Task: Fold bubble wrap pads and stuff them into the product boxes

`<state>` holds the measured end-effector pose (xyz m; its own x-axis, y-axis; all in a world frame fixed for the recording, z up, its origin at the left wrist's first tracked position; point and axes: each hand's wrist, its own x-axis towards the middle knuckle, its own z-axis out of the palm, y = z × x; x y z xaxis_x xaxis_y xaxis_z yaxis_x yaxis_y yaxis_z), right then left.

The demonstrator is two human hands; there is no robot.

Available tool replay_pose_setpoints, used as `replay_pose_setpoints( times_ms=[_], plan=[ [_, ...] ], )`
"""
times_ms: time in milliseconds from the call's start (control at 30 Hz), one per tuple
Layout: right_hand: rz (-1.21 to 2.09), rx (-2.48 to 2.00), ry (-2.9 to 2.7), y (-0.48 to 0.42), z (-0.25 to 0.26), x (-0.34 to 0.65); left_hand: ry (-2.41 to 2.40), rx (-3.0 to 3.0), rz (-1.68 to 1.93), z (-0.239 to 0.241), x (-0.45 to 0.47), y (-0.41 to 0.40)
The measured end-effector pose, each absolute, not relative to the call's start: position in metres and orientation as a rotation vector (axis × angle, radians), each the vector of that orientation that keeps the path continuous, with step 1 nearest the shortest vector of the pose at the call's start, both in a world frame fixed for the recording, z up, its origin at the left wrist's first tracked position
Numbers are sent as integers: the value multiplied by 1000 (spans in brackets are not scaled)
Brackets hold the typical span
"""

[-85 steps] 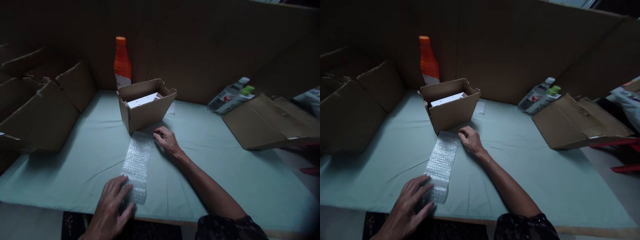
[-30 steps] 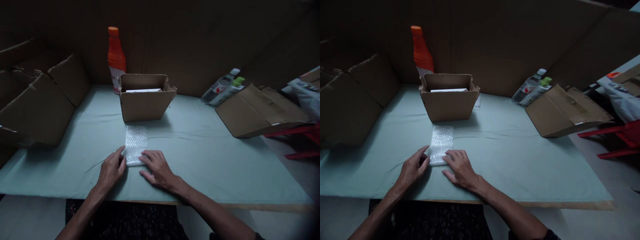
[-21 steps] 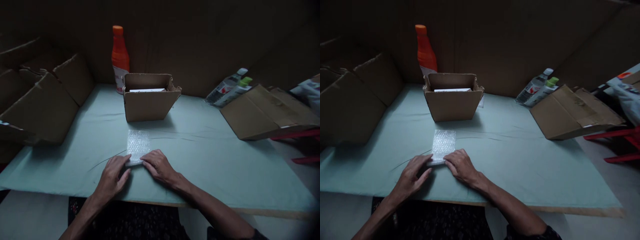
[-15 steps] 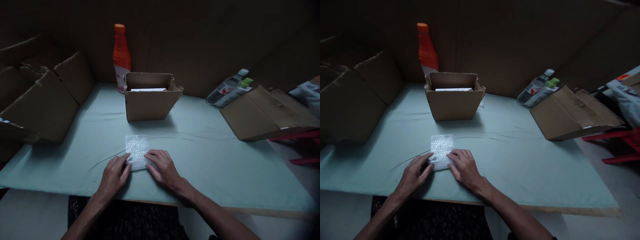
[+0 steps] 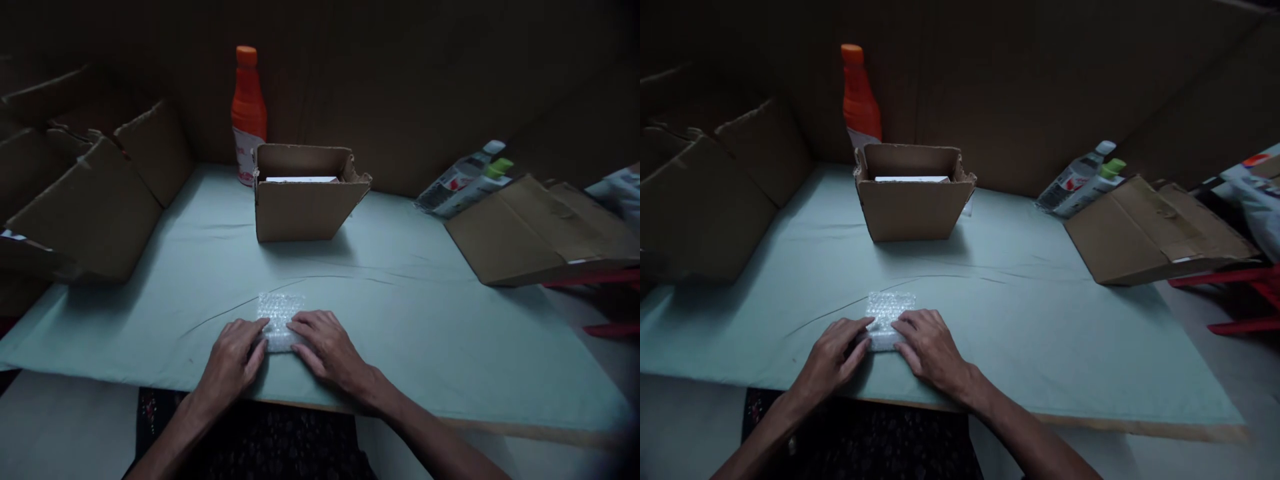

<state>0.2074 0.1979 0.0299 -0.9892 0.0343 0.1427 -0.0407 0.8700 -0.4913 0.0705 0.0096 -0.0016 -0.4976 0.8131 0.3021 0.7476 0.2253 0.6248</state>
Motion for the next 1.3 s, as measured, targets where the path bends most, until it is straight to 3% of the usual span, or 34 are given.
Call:
replay_pose_setpoints(
  times_ms=[100,200,367,500,700,867,1100,1300],
  plan=[
    [543,74,-2918,197,29,206,2516,1410,1133,-7,64,22],
    [571,86,-2907,200,21,198,2470,1091,1286,-4,65,27],
    [1137,-231,-2644,204,15,189,1949,269,1701,10,79,20],
    [1508,-231,-2567,205,18,191,1641,121,1764,16,84,23],
    [1830,-260,-2441,222,25,193,1684,381,1815,13,81,42],
    [1813,-563,-2260,236,25,196,2048,785,1762,36,60,57],
    [1878,-657,-2031,254,20,200,2718,1971,1384,119,-23,133],
    [1705,-646,-2140,262,31,207,2834,2028,1002,115,-70,182]
  ],
)
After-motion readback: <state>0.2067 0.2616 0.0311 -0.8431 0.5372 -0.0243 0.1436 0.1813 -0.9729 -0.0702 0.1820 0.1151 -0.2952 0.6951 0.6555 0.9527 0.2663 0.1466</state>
